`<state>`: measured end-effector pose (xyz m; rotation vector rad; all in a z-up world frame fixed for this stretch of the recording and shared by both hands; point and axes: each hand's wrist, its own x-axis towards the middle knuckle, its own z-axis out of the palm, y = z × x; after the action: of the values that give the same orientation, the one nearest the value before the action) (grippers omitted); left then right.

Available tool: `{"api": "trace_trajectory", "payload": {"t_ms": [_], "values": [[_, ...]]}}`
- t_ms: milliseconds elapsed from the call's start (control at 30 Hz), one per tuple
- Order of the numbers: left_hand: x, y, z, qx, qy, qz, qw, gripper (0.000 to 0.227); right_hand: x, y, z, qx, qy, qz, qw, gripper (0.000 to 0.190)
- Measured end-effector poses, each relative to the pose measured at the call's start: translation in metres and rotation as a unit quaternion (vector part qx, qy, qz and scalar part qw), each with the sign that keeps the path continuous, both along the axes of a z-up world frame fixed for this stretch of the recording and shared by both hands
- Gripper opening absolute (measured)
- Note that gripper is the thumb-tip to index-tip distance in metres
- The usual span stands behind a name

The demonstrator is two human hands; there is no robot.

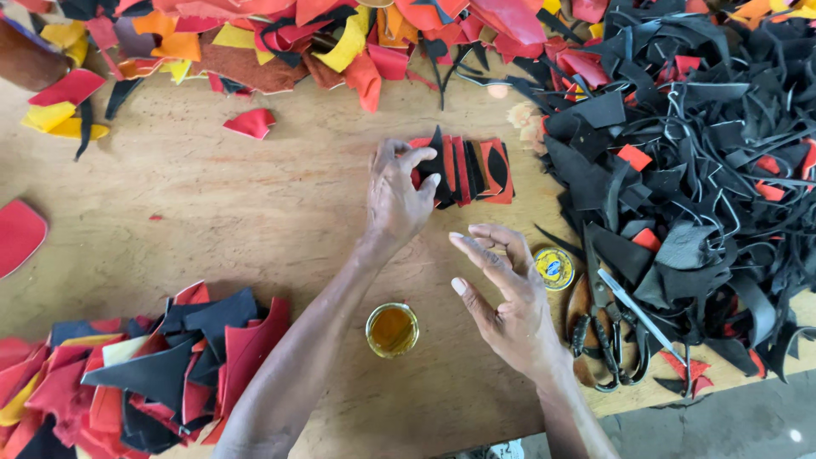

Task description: The person repeatedly picks small fabric pieces from a pile, applies a yellow adhesive from a small jar to one side, and places the coated piece onto a growing stack on the table. The process is repeated with various colored pieces throughout the clip.

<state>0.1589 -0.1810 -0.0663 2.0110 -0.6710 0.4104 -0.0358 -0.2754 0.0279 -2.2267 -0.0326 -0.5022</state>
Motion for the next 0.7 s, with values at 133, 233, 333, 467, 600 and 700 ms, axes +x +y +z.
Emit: {"api": "trace_trajectory", "payload": {"t_ms": [133,233,333,467,600,700], "values": [[0.004,0.014,0.006,-0.052,0.032,-0.043,0.997,0.032,-0.004,0.005,0.005,-0.019,-0.016,0.010,1.000,0.050],[-0.007,0.032,0.020,-0.062,0.031,-0.038,0.997,0.032,-0.010,0.010,0.009,-0.045,-0.027,0.020,0.998,0.052],[-0.026,0.056,0.048,-0.068,0.027,-0.046,0.996,0.033,-0.014,0.020,0.013,-0.024,-0.016,0.033,0.999,0.051],[-0.066,0.104,0.087,-0.050,0.092,-0.045,0.994,0.032,-0.019,0.034,0.018,-0.034,-0.017,0.059,0.998,0.059],[-0.096,0.158,0.116,-0.052,0.089,-0.035,0.994,0.029,-0.023,0.044,0.023,-0.048,-0.018,0.081,0.995,0.064],[-0.115,0.189,0.124,-0.078,0.136,-0.014,0.988,0.024,-0.028,0.052,0.024,-0.063,-0.019,0.092,0.994,0.065]]}}
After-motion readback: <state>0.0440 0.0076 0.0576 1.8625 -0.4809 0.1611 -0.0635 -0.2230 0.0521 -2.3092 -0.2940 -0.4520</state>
